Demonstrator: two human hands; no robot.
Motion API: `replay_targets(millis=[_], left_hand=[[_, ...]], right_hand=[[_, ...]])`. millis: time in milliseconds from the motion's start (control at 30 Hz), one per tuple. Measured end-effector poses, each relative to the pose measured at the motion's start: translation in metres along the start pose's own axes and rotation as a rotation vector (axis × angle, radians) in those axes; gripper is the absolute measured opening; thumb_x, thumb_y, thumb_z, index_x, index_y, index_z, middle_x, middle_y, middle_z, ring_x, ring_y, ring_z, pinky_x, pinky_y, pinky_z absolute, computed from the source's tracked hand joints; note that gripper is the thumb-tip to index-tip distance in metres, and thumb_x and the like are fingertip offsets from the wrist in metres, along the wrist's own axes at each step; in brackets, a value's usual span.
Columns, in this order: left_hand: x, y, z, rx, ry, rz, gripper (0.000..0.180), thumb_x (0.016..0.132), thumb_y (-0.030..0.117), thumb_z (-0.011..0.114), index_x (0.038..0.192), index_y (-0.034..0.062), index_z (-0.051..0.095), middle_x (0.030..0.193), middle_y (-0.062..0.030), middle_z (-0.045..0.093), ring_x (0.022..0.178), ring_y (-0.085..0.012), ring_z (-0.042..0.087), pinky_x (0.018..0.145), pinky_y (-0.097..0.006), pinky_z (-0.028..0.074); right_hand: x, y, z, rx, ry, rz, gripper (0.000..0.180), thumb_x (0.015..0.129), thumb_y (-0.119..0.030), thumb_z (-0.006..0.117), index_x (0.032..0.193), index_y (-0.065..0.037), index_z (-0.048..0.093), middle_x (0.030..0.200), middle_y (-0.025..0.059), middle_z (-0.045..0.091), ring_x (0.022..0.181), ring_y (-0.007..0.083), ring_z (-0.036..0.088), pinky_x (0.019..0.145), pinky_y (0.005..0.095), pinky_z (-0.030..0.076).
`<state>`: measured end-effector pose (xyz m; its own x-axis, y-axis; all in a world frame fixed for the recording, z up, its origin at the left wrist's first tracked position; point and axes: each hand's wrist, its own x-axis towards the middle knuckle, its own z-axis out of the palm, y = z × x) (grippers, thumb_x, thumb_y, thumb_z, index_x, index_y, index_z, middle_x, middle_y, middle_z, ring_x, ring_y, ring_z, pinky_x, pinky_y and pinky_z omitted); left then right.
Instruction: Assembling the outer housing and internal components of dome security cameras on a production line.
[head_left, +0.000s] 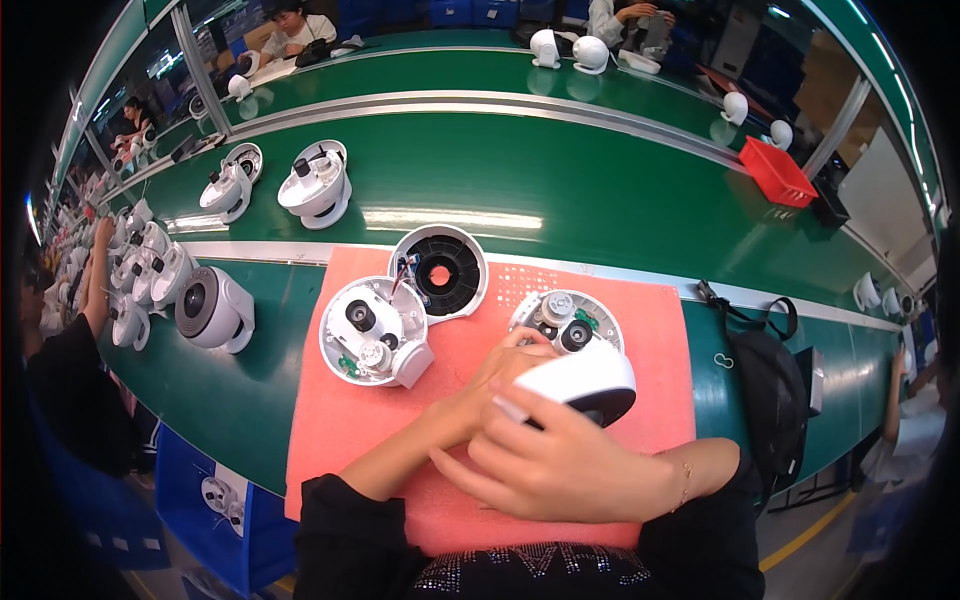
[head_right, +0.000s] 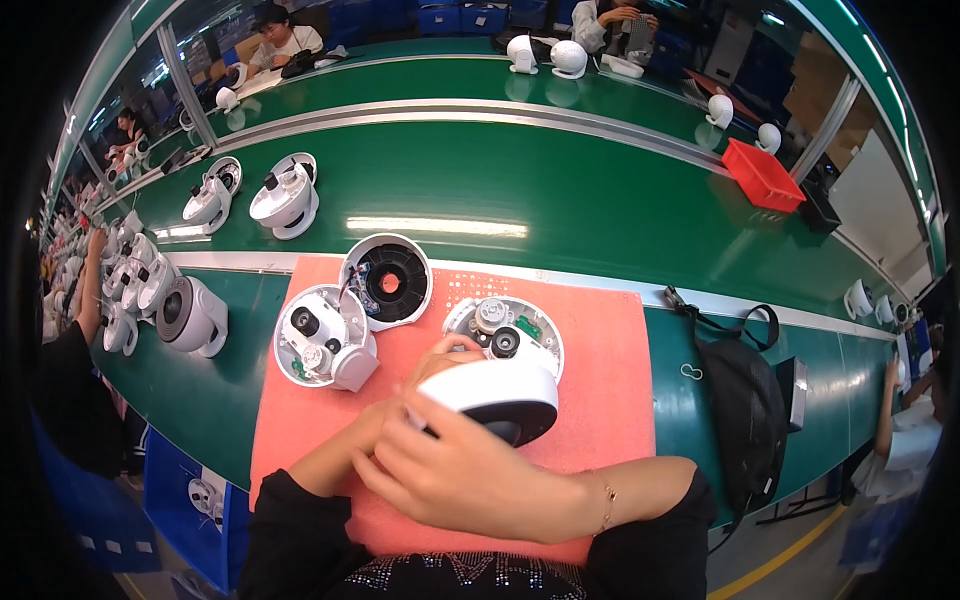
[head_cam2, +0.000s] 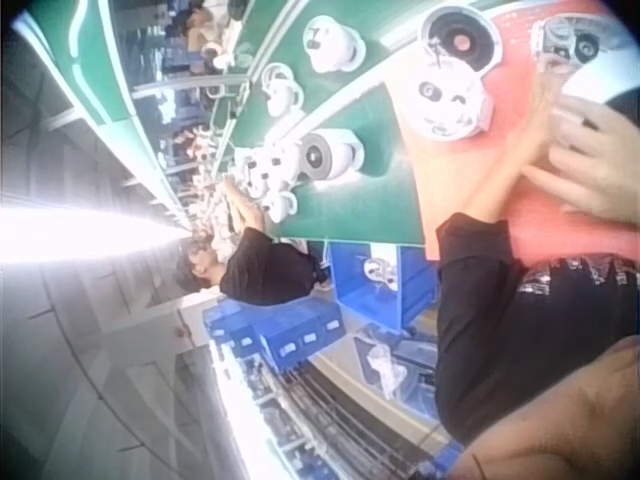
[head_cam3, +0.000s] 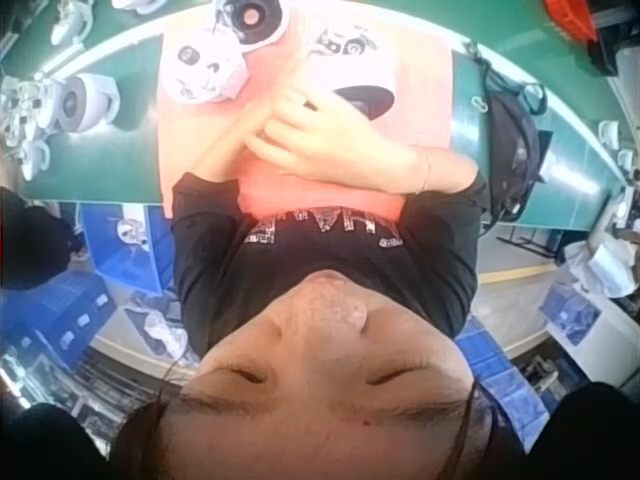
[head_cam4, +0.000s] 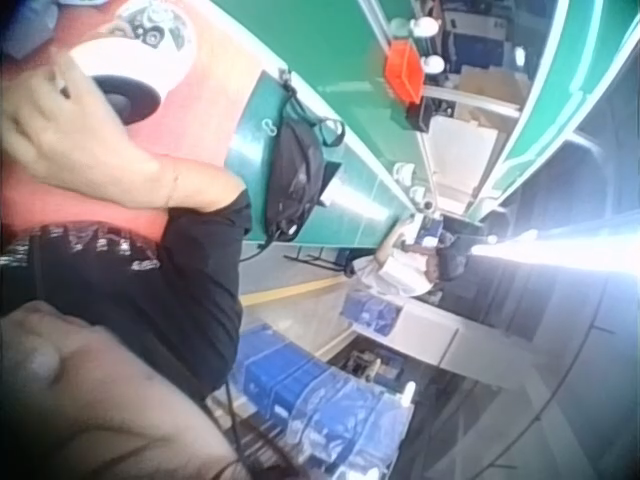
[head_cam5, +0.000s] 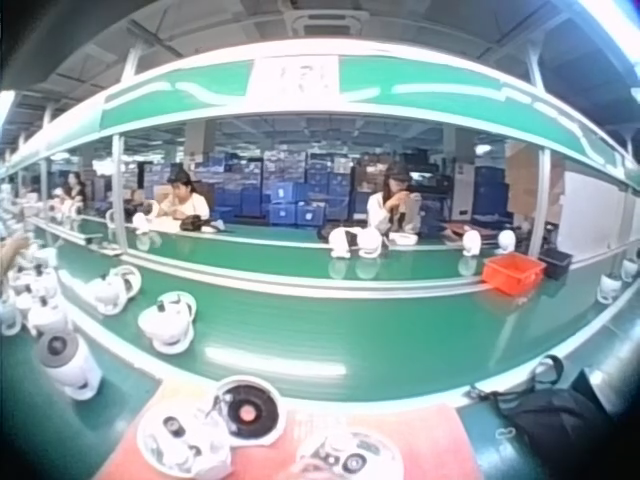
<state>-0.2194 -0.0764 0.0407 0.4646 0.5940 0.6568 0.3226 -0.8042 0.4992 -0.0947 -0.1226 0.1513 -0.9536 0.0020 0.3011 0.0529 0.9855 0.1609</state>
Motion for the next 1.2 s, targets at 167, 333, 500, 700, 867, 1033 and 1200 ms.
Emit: replay_targets(millis=[167, 333, 500, 700, 867, 1033, 1200], left_hand=[[0.003, 0.012, 0.001, 0.107, -0.003, -0.026, 0.018, 0.071, 0.021, 0.058, 0.085, 0.0104, 0.057, 0.081, 0.0007, 0.062, 0.079, -0.0123, 0.058, 0.085, -0.034, 0.037], [0.003, 0.016, -0.001, 0.005, -0.010, -0.081, 0.020, 0.073, 0.022, 0.056, 0.089, 0.0094, 0.059, 0.087, -0.0029, 0.062, 0.085, -0.0133, 0.057, 0.086, -0.036, 0.036], [-0.004, 0.006, 0.007, -0.008, 0.046, -0.079, 0.024, 0.073, 0.021, 0.056, 0.091, 0.0074, 0.062, 0.092, -0.0046, 0.063, 0.089, -0.0158, 0.057, 0.088, -0.036, 0.036], [-0.007, 0.006, 0.016, -0.044, 0.177, -0.141, 0.023, 0.072, 0.018, 0.056, 0.091, 0.0073, 0.063, 0.089, -0.0061, 0.062, 0.085, -0.0204, 0.056, 0.085, -0.037, 0.037], [-0.005, 0.011, 0.020, -0.176, 0.288, -0.226, 0.023, 0.070, 0.019, 0.059, 0.088, 0.0067, 0.063, 0.086, -0.0034, 0.062, 0.081, -0.0211, 0.056, 0.082, -0.036, 0.039], [-0.007, 0.006, 0.017, 0.096, 0.202, -0.025, 0.022, 0.070, 0.018, 0.060, 0.088, 0.0071, 0.062, 0.084, -0.0030, 0.062, 0.079, -0.0170, 0.058, 0.081, -0.037, 0.039], [-0.006, 0.007, 0.016, 0.157, 0.165, 0.009, 0.022, 0.070, 0.020, 0.059, 0.088, 0.0069, 0.060, 0.083, -0.0026, 0.061, 0.078, -0.0162, 0.059, 0.080, -0.038, 0.039]], right_hand=[[-0.010, -0.011, 0.005, -0.010, -0.005, -0.039, 0.037, 0.066, -0.018, 0.055, 0.100, -0.005, 0.062, 0.079, 0.0042, 0.052, 0.083, 0.0201, 0.053, 0.083, 0.0344, 0.043], [-0.007, -0.010, 0.021, -0.146, 0.286, 0.226, 0.029, 0.066, -0.019, 0.056, 0.093, -0.011, 0.065, 0.085, 0.0038, 0.055, 0.085, 0.0209, 0.052, 0.078, 0.0332, 0.043], [-0.001, -0.012, 0.027, -0.168, 0.257, 0.304, 0.029, 0.062, -0.017, 0.056, 0.089, -0.010, 0.066, 0.076, 0.0031, 0.052, 0.076, 0.0192, 0.051, 0.071, 0.0291, 0.042], [-0.008, -0.012, 0.026, -0.035, 0.216, 0.103, 0.032, 0.059, -0.013, 0.055, 0.087, 0.000, 0.063, 0.065, 0.0013, 0.049, 0.068, 0.0143, 0.050, 0.072, 0.0278, 0.043], [-0.024, -0.024, 0.036, -0.145, -0.209, -0.209, 0.010, 0.068, -0.013, 0.055, 0.062, -0.006, 0.053, 0.061, 0.0062, 0.055, 0.060, 0.0181, 0.053, 0.081, 0.0300, 0.039], [-0.029, -0.034, 0.037, 0.370, -0.058, -0.093, 0.017, 0.075, -0.015, 0.056, 0.085, -0.001, 0.058, 0.070, 0.0038, 0.053, 0.067, 0.0144, 0.054, 0.066, 0.0264, 0.043], [-0.045, -0.061, 0.063, 2.127, -0.352, 0.696, 0.035, 0.089, -0.035, 0.055, 0.105, -0.006, 0.045, 0.096, 0.0048, 0.055, 0.070, 0.0114, 0.054, 0.064, 0.0262, 0.045]])
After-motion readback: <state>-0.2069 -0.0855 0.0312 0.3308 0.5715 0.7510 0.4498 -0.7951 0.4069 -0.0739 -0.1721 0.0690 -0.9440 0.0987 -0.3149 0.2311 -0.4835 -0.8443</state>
